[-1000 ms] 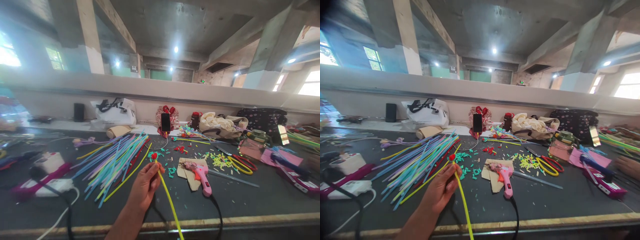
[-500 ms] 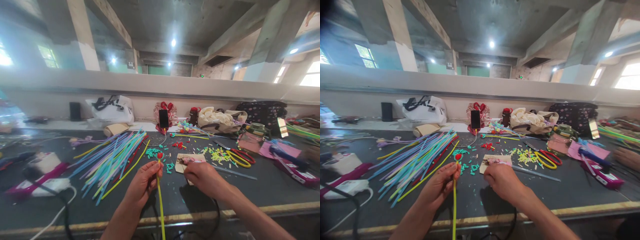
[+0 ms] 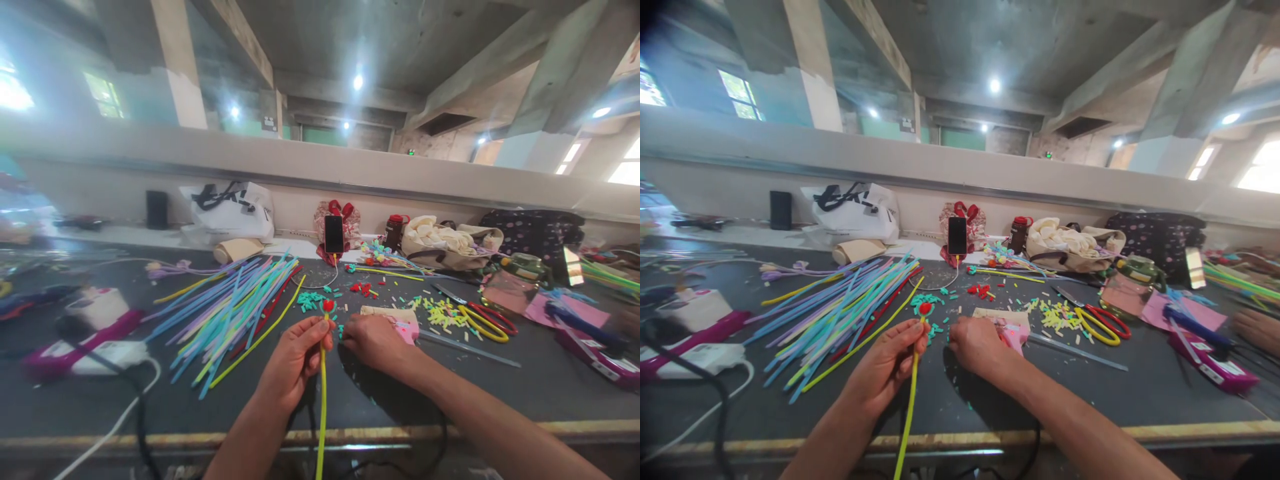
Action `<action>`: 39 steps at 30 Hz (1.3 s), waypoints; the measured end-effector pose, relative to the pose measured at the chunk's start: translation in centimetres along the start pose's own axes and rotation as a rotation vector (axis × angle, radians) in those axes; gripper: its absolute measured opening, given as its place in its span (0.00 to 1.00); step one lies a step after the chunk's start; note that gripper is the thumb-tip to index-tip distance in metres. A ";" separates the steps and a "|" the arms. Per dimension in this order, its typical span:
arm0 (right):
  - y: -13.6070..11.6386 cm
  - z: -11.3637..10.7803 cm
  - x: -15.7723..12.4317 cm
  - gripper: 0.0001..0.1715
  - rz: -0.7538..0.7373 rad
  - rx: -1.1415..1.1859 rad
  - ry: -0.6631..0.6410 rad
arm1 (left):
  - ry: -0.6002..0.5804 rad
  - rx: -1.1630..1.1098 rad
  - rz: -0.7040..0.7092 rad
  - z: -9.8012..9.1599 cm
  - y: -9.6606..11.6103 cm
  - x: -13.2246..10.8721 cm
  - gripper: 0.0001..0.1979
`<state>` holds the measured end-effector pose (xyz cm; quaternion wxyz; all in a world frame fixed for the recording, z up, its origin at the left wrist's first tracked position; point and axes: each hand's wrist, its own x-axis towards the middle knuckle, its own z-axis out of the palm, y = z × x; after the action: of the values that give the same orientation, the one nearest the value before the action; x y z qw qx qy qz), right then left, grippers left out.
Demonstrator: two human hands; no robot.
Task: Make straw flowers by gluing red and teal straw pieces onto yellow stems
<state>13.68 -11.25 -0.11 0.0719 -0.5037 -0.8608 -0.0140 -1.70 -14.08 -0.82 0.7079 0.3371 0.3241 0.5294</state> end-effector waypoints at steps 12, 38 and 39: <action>0.6 -0.7 -0.9 0.05 0.102 0.585 0.119 | -0.005 0.120 -0.040 0.1 -0.5 0.4 0.11; -0.8 -1.3 -1.2 0.02 0.106 1.186 0.140 | -0.017 0.153 0.039 0.3 -0.8 0.3 0.10; -0.8 -1.3 -1.2 0.03 0.095 1.220 0.109 | -0.022 0.145 0.036 0.3 -0.8 0.3 0.10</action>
<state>13.74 -12.84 1.09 0.3917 -0.4080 -0.6854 0.4585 -0.97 -13.97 -1.32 0.6756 0.3989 0.3478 0.5133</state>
